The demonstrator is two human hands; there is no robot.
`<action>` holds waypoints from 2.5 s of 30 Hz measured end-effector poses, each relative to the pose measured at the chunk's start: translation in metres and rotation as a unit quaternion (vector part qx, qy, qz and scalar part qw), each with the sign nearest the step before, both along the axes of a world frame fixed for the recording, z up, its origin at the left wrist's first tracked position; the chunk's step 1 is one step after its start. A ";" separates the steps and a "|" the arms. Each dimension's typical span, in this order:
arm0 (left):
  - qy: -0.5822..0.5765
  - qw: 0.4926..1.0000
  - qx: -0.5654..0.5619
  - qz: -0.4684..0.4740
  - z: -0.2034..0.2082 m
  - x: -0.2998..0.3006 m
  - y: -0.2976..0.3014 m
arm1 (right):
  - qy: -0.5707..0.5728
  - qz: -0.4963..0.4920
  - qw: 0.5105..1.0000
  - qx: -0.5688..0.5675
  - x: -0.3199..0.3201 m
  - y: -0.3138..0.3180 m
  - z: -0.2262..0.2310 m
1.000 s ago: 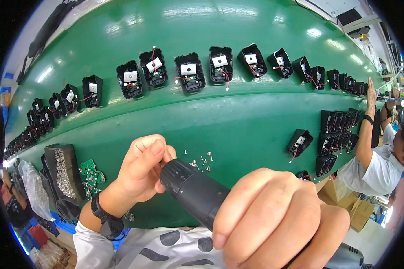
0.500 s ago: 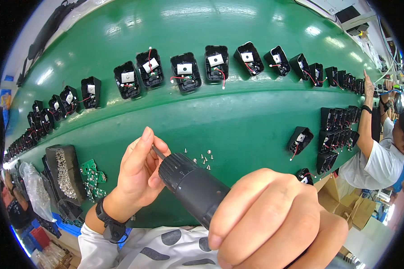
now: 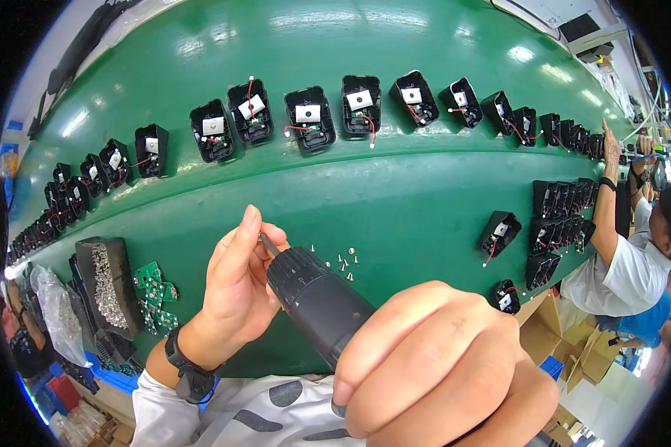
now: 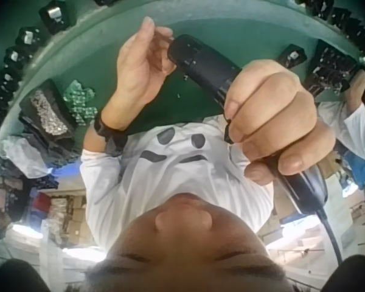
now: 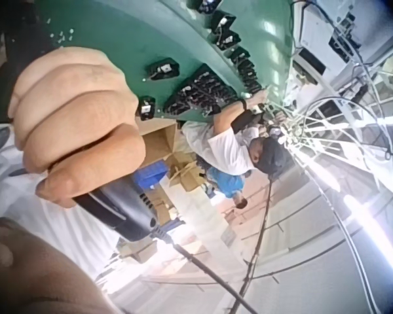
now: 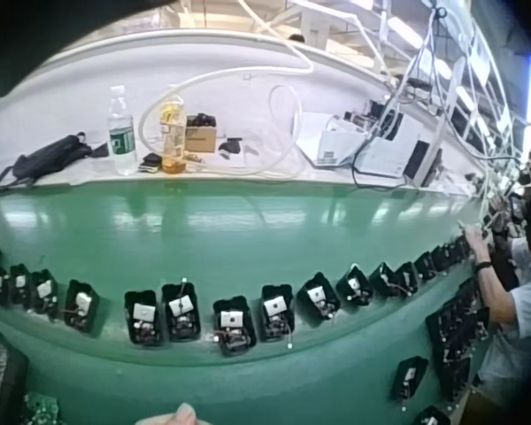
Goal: Assembling small electronic components by driving screws into them with an electric screwdriver.
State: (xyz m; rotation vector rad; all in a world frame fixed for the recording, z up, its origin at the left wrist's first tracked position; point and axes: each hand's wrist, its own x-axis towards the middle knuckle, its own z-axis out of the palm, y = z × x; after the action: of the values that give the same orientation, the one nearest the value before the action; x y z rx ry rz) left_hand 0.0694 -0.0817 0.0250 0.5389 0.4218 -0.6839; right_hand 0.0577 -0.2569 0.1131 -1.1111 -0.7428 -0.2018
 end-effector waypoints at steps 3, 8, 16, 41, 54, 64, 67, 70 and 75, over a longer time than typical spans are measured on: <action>0.001 1.000 -0.003 -0.012 -0.002 -0.001 0.003 | 0.012 0.001 1.000 0.001 -0.001 -0.001 0.001; 0.012 1.000 0.000 -0.008 -0.004 -0.003 0.002 | -0.001 -0.069 0.996 0.061 -0.001 0.008 -0.006; -0.011 1.000 -0.005 -0.008 -0.007 -0.005 0.002 | 0.012 0.010 0.999 -0.030 0.001 -0.003 -0.001; -0.578 0.345 0.734 -0.086 -0.033 0.156 0.031 | 0.046 -0.172 0.984 0.007 0.013 0.017 -0.010; -0.670 0.378 0.639 -0.016 -0.050 0.150 0.048 | -0.009 -0.057 0.997 -0.044 0.114 0.021 -0.056; -0.684 0.361 0.632 -0.043 -0.050 0.144 0.067 | 0.042 -0.110 0.993 0.030 0.130 0.048 -0.085; -0.680 0.377 0.626 -0.061 -0.052 0.144 0.071 | 0.061 -0.102 0.992 0.046 0.134 0.054 -0.085; -0.680 0.386 0.620 -0.070 -0.050 0.145 0.071 | 0.065 -0.117 0.991 -0.018 0.132 0.060 -0.074; -0.693 0.434 0.571 -0.079 -0.056 0.152 0.080 | 0.101 -0.037 0.985 -0.132 0.136 0.066 -0.071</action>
State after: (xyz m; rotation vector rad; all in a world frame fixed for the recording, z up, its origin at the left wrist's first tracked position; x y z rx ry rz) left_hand 0.2219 -0.0015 -0.0307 2.2297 -0.9264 0.2132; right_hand 0.1932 -0.1910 0.0424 -1.3905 -0.5563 -0.0514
